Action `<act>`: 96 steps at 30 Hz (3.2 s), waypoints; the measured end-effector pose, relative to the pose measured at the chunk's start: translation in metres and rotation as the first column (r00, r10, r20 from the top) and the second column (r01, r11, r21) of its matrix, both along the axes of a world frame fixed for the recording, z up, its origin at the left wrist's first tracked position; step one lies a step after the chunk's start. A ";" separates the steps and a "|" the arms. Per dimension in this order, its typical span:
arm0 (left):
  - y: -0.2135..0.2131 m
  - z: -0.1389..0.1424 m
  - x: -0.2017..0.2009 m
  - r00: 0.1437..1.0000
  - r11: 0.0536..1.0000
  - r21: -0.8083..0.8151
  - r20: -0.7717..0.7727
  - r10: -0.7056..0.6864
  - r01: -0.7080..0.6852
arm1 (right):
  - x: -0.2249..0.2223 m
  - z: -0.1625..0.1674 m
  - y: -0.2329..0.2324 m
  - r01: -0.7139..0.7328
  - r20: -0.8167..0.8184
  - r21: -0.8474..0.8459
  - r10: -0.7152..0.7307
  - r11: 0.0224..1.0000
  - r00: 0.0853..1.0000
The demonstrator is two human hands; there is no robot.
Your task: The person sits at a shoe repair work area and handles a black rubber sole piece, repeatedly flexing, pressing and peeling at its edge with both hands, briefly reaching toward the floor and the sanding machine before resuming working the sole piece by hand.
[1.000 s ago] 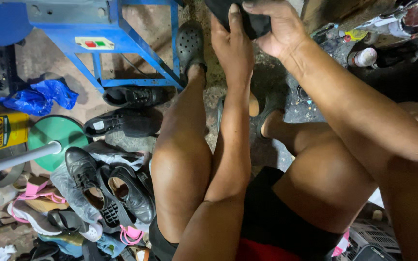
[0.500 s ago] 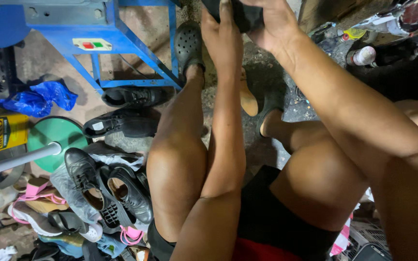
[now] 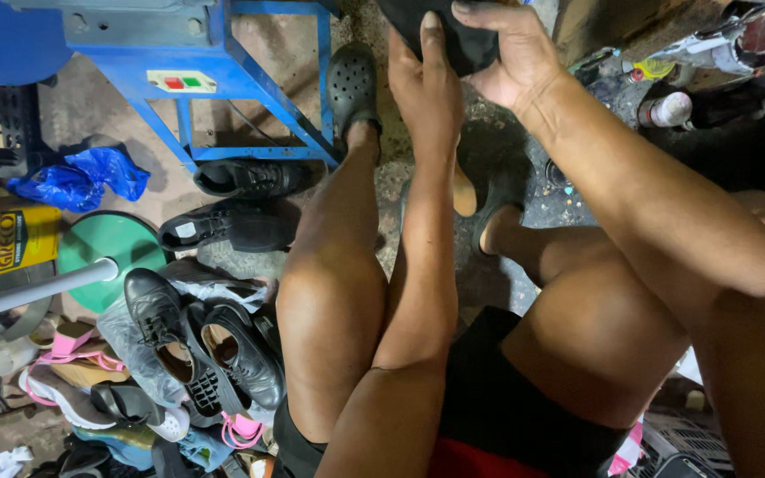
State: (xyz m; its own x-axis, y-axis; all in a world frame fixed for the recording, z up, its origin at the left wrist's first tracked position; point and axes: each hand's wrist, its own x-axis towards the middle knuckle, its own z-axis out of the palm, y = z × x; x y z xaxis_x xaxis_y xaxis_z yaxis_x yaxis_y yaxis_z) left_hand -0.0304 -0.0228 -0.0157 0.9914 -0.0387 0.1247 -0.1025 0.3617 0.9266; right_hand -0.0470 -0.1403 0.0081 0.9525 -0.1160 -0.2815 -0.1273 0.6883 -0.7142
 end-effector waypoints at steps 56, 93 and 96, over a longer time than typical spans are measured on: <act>-0.003 -0.025 -0.010 0.956 0.952 -0.291 -0.238 -0.169 0.096 | -0.013 0.002 -0.007 0.010 0.034 -0.106 -0.006 0.994 0.999; -0.012 0.005 0.003 0.998 0.991 -0.131 -0.059 0.018 -0.025 | 0.011 -0.015 -0.018 0.046 -0.025 0.019 -0.046 0.999 0.999; -0.010 0.004 -0.005 0.997 0.986 -0.161 -0.069 0.025 -0.036 | 0.005 -0.010 -0.016 -0.006 -0.047 0.081 0.009 0.997 0.999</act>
State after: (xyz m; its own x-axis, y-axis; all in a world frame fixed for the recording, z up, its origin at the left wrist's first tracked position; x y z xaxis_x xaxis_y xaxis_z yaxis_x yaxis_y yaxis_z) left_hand -0.0352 -0.0324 -0.0117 0.9981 0.0072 0.0606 -0.0560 0.5048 0.8614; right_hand -0.0417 -0.1563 -0.0018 0.9387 -0.0840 -0.3343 -0.1649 0.7422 -0.6496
